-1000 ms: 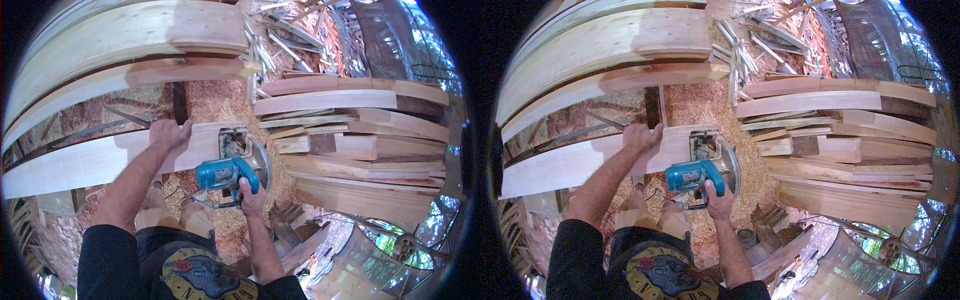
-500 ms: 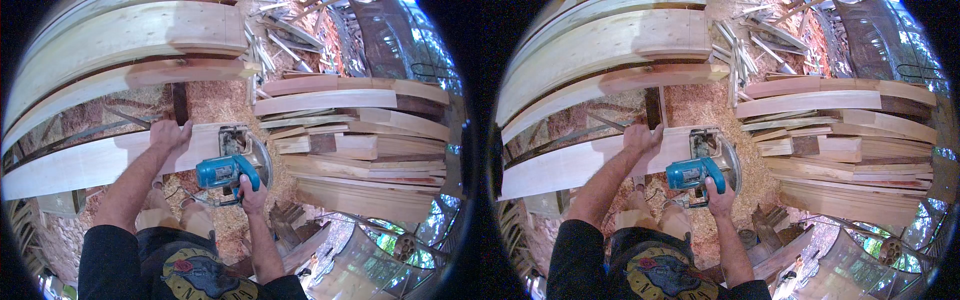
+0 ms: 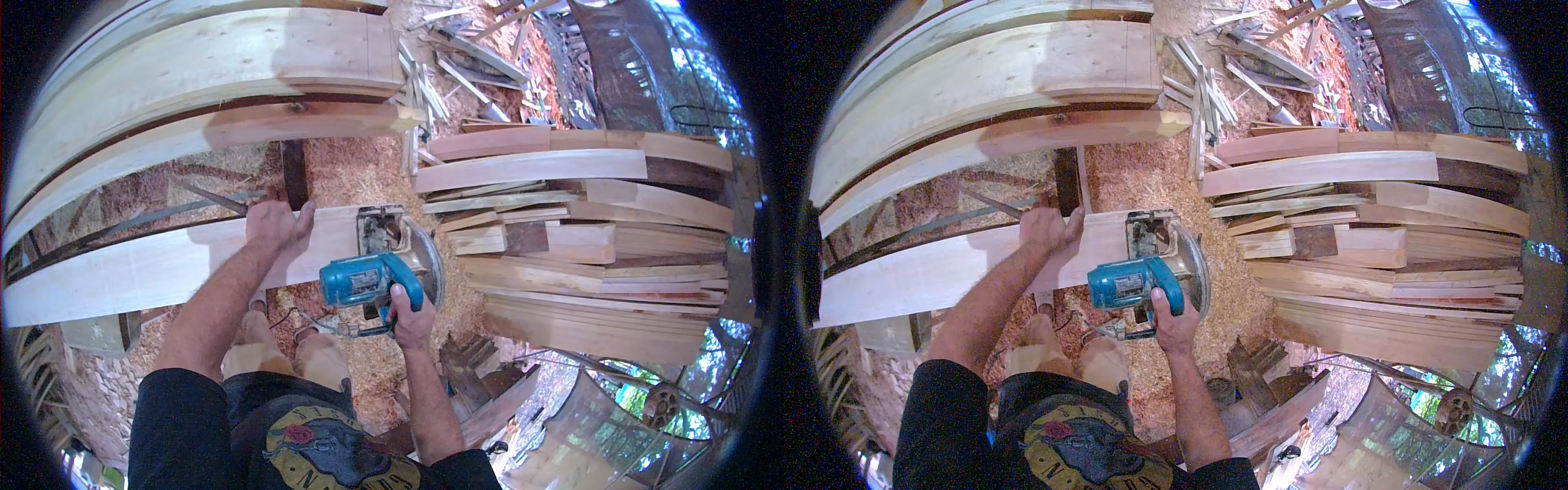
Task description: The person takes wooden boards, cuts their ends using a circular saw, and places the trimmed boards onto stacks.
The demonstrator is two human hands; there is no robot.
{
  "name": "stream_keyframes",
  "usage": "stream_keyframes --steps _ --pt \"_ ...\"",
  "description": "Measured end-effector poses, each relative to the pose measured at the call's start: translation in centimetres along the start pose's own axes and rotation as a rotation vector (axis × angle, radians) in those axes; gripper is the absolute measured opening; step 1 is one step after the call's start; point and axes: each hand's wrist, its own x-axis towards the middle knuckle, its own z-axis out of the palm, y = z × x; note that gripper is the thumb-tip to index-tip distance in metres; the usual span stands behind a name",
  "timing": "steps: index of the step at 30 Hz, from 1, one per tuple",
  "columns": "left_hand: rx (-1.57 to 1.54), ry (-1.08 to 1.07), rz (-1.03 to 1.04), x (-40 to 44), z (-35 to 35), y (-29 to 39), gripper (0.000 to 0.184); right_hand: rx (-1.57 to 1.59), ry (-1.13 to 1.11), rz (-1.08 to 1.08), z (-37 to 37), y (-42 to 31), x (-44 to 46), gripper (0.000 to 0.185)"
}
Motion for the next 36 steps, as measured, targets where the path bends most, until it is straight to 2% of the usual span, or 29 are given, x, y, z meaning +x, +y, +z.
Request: stream_keyframes --steps 6,18,21,24,30,36 --pt "0.029 -0.089 0.004 -0.9 -1.2 0.3 0.083 -0.024 0.0 -0.005 -0.1 -0.3 -0.3 0.033" --pt "0.036 -0.085 -0.007 -2.8 -1.2 0.4 0.083 0.028 0.018 -0.02 -0.4 -0.6 -1.4 0.033" --pt "0.016 -0.005 0.03 -2.6 -0.6 0.1 0.085 0.028 0.008 -0.02 -0.3 -0.5 -1.1 0.032" --pt "0.019 -0.079 -0.019 -2.5 -0.6 0.2 0.081 -0.002 0.004 -0.035 -0.5 0.0 -0.9 0.032" --pt "0.017 -0.036 0.0 -3.9 -1.0 0.6 0.079 0.004 0.009 -0.044 -0.9 -0.1 -1.4 0.033" --pt "0.0 -0.031 0.017 -4.8 -1.0 0.8 0.086 0.058 -0.024 -0.011 -1.6 -0.8 -2.0 0.031"
